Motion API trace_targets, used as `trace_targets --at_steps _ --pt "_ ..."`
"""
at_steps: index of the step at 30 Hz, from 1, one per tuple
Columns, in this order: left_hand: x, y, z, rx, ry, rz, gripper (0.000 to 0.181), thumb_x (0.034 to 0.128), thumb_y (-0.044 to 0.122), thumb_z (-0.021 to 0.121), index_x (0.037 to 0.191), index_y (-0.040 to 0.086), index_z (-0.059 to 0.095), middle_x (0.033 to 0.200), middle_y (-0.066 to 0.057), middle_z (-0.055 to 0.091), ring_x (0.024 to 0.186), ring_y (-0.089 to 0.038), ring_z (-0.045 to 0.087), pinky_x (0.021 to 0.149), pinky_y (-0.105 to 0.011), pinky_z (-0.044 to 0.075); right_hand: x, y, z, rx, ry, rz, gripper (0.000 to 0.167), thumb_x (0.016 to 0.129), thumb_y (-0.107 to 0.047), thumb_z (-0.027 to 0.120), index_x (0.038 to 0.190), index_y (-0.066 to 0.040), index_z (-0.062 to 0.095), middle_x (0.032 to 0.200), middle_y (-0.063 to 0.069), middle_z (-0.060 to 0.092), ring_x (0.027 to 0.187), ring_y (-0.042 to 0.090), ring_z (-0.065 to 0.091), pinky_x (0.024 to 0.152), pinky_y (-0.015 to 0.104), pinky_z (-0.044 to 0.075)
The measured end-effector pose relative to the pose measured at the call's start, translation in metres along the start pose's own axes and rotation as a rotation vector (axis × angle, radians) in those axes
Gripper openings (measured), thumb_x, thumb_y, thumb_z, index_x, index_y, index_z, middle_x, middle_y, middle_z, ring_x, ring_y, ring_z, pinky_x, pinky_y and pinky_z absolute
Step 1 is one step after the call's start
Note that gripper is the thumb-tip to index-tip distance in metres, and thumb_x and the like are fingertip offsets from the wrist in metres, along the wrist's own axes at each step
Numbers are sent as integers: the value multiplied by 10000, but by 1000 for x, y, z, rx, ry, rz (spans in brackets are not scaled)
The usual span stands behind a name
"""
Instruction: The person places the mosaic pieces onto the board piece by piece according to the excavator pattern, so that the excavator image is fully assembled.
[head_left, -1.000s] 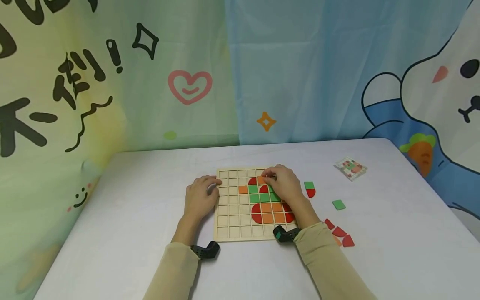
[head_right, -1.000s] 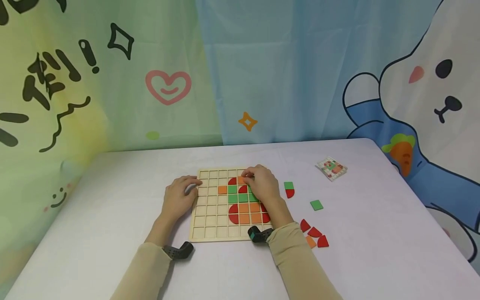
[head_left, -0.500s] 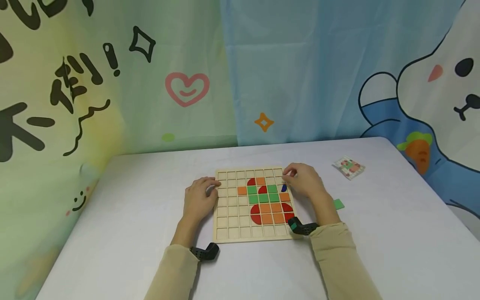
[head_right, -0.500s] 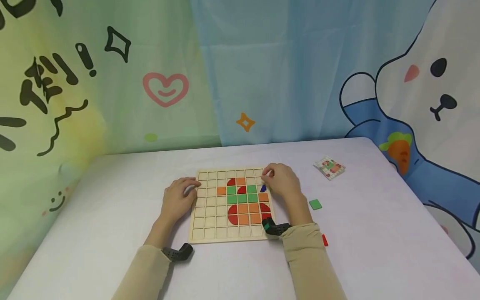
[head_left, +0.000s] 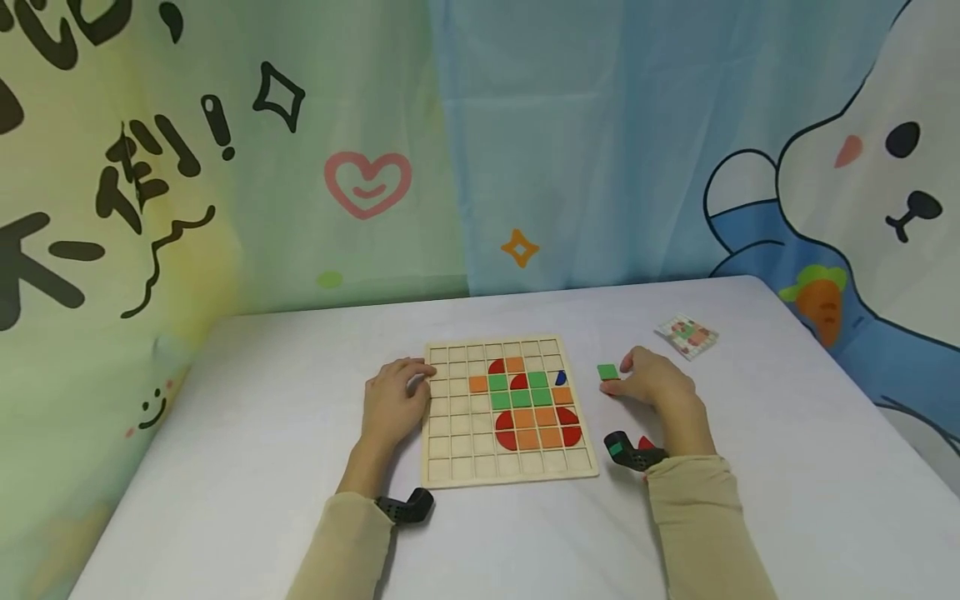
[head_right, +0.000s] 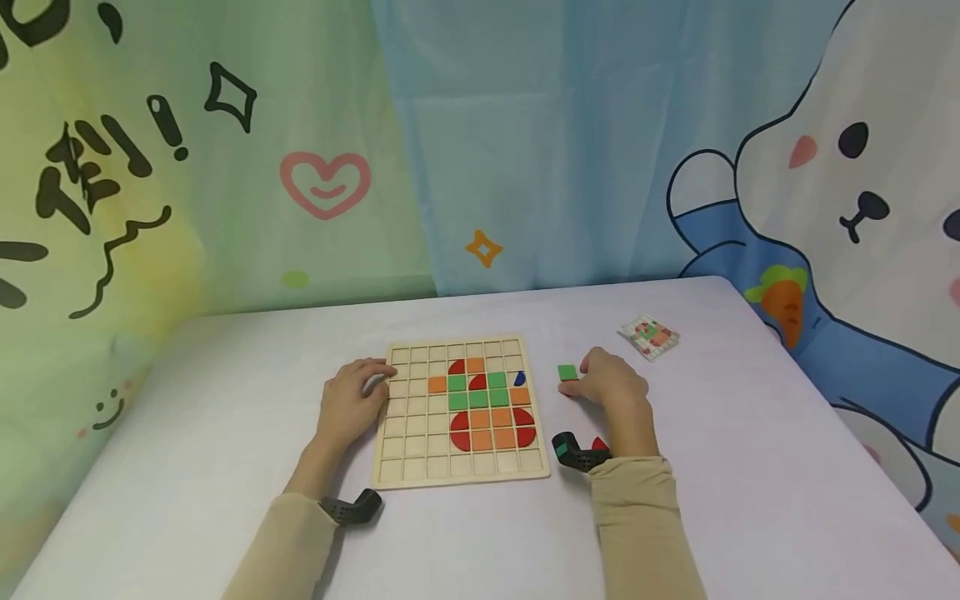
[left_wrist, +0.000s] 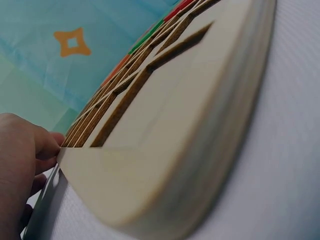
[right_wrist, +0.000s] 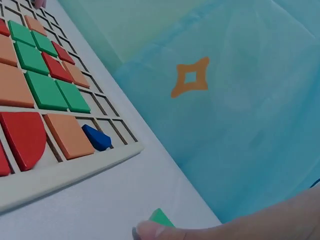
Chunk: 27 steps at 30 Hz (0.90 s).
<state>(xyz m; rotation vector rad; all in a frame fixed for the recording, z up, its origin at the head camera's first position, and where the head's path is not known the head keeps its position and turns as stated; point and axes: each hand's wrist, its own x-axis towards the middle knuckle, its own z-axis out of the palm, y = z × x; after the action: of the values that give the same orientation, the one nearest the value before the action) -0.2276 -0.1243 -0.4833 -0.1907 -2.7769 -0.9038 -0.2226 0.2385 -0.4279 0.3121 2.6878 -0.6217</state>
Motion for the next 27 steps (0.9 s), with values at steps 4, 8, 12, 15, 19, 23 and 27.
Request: trace_targets --at_steps 4,8,12,15,19,23,27 --pt "-1 -1 2 0 5 3 234 888 187 546 1060 201 704 1261 -18 621 1253 -236 498 1030 -521 338 -1 2 -3 -6 -7 17 490 811 -377 715 1118 -45 524 1100 180 566 937 320 501 800 518 395" --pt "-1 -1 2 4 16 12 237 886 187 543 1061 199 702 1261 -19 622 1250 -236 501 1023 -524 341 -1 4 -7 -11 -2 15 476 820 -329 710 1133 -19 530 1151 209 557 960 333 510 826 554 396" --pt "0 0 1 3 12 11 239 888 186 540 1064 198 702 1265 -20 619 1256 -239 496 1029 -525 339 1 3 -7 -10 32 20 440 826 -265 708 1140 -2 548 1161 219 571 971 331 529 812 509 436" --pt "0 0 1 1 9 11 238 892 185 540 1066 197 702 1266 -19 619 1256 -238 496 1032 -526 338 3 3 -6 1 62 16 396 841 -225 691 1142 6 579 1156 231 582 975 346 543 791 490 457" --pt "0 1 1 1 6 11 239 895 189 537 1068 197 702 1265 -15 620 1255 -234 496 1030 -523 339 7 3 -1 23 126 31 345 871 -202 657 1147 -5 597 1144 234 587 964 354 545 751 474 464" --pt "0 2 0 1 6 6 236 895 189 539 1064 198 703 1263 -10 621 1254 -231 496 1027 -517 340 13 4 6 45 212 33 316 887 -189 630 1147 -20 567 1120 216 592 950 348 549 729 462 471" --pt "-2 1 0 4 6 6 236 892 189 543 1065 195 703 1264 -14 621 1253 -235 496 1022 -516 343 17 5 14 118 370 -51 271 876 -132 640 1101 -4 558 1050 215 618 918 347 574 750 466 471"
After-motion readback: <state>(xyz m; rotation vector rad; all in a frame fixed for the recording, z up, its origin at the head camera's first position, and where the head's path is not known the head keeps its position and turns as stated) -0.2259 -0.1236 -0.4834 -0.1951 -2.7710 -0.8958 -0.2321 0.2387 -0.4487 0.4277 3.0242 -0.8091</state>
